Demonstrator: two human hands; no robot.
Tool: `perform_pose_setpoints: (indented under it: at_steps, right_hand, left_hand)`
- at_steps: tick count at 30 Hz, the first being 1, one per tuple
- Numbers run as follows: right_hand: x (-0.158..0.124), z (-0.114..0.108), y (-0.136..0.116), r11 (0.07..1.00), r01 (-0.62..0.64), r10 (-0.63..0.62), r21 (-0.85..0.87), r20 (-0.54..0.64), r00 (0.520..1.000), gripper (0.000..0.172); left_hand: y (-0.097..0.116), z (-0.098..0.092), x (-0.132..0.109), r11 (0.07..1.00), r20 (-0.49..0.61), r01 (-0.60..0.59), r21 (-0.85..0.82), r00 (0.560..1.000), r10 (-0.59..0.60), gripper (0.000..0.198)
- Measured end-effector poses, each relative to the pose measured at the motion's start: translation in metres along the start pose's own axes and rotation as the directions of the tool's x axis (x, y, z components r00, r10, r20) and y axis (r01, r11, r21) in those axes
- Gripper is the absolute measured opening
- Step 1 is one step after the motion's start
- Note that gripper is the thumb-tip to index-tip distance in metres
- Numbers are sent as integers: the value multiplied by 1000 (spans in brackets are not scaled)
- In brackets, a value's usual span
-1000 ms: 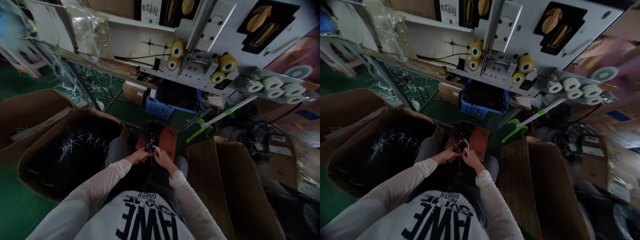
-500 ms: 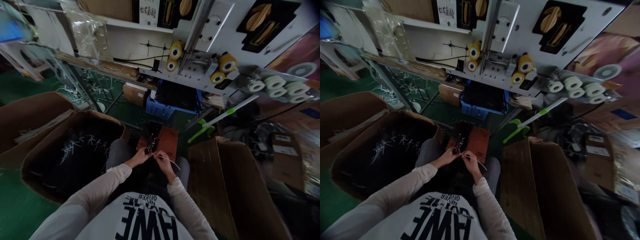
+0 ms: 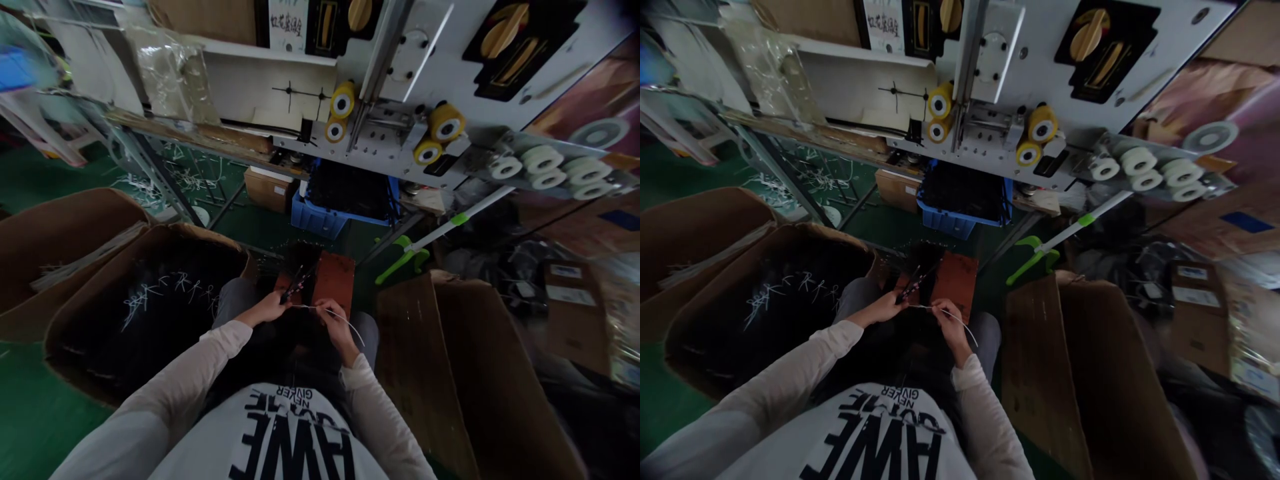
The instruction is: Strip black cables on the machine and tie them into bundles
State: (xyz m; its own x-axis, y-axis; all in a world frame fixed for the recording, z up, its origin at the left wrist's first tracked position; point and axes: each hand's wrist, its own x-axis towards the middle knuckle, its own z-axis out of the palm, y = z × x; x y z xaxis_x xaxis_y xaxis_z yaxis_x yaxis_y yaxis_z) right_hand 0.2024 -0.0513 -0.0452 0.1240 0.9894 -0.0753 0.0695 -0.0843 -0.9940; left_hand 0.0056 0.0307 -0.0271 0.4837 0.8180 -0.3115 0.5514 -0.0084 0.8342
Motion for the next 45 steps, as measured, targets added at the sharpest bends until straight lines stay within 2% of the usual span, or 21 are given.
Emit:
perform_pose_setpoints:
  at_steps: [2, 4, 8, 10, 13, 16, 18, 21, 25, 28, 30, 33, 35, 40, 45]
  right_hand:
    - [-1, 4, 0, 979, -121, 114, 163, 49, 992, 20]
    - [3, 9, -1, 956, -204, 192, 211, 77, 978, 24]
    - [18, 16, -10, 960, -277, 274, 41, 77, 959, 26]
    - [25, 17, -16, 968, -216, 231, -126, 116, 966, 18]
    - [28, 18, -25, 922, 26, 60, -385, 210, 976, 3]
    - [27, 19, -27, 859, 155, -43, -488, 232, 972, 7]
    - [25, 18, -24, 869, 141, -43, -475, 211, 977, 10]
    - [23, 15, -17, 946, 13, 52, -324, 192, 980, 13]
    - [22, 11, -9, 985, -155, 168, -78, 208, 964, 17]
    - [23, 9, -9, 981, -186, 193, -50, 202, 960, 14]
    - [24, 7, -11, 983, -150, 168, -101, 193, 967, 12]
    - [26, 3, -15, 981, -67, 108, -184, 222, 969, 13]
    - [27, 1, -18, 975, -33, 88, -219, 248, 965, 14]
    - [29, 0, -19, 947, 60, 21, -315, 249, 968, 11]
    - [30, -2, -15, 919, 147, -60, -365, 240, 969, 10]
  left_hand:
    - [-2, -4, -3, 1000, 40, -3, -11, 999, 3, 18]
    - [1, -7, -7, 1000, 70, -11, -29, 997, 13, 18]
    - [11, -9, -10, 999, 22, -19, -51, 1000, 20, 24]
    - [16, -4, -9, 999, -20, -15, -45, 1000, 14, 25]
    - [20, 7, -4, 1000, -78, 4, -15, 997, -5, 23]
    - [23, 14, 0, 1000, -129, 10, 4, 992, -9, 24]
    - [24, 14, 1, 1000, -145, 4, -2, 989, -4, 25]
    - [24, 11, -1, 1000, -144, -8, -24, 990, 5, 29]
    - [23, 12, -11, 997, -47, -37, -71, 998, 33, 16]
    - [22, 10, -18, 995, 15, -33, -94, 999, 35, 9]
    - [20, 4, -20, 996, -11, -15, -93, 1000, 14, 12]
    - [14, -8, -15, 996, -148, 21, -82, 988, -33, 24]
    - [10, -10, -10, 997, -185, 13, -81, 982, -28, 25]
    - [6, 11, 2, 995, -96, -69, -77, 993, 62, 18]
    - [7, 26, 6, 992, -109, -115, -45, 988, 109, 16]
